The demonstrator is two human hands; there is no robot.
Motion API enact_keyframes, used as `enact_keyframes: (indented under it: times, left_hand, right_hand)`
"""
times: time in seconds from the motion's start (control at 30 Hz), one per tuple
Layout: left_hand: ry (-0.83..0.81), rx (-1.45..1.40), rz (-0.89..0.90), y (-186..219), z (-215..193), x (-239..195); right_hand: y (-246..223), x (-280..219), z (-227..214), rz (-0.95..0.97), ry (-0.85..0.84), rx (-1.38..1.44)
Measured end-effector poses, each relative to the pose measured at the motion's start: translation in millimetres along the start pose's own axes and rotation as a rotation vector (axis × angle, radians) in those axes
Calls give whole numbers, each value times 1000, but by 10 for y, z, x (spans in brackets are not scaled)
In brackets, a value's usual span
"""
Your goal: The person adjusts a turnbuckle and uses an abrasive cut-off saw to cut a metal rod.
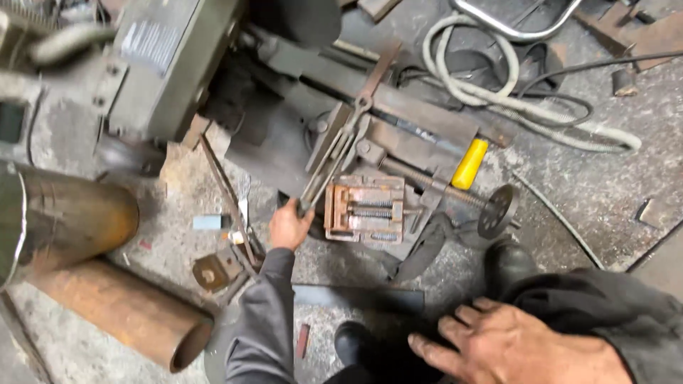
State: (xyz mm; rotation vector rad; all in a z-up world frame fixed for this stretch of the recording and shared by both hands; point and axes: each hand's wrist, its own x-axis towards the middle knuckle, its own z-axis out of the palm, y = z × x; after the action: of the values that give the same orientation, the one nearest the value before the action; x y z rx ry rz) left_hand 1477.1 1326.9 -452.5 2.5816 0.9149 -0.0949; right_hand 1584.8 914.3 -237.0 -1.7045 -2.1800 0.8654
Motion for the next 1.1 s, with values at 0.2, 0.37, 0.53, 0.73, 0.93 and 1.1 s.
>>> enact_keyframes:
  times: [0.2, 0.37, 0.53, 0.73, 0.93, 1.1]
  left_hand:
    - [-106, -66, -105, -80, -27, -108]
    - [-138, -112, -129, -499, 338, -214]
    - [-19, -167, -80, -521, 490, -286]
    - [-19, -181, -62, -469, 483, -224]
    - [4, -141, -47, -444, 480, -212]
    - [-11, -80, -67, -493, 558, -157]
  right_hand:
    - [-83, 225, -409, 97, -124, -41]
    - [-133, 273, -358, 100, -109, -107]
    - [-234, 428, -341, 145, -196, -94]
    - [-234, 446, -210, 176, -147, -63]
    - [-291, 470, -233, 181, -82, -39]
    - [-83, 662, -800, 197, 108, 10]
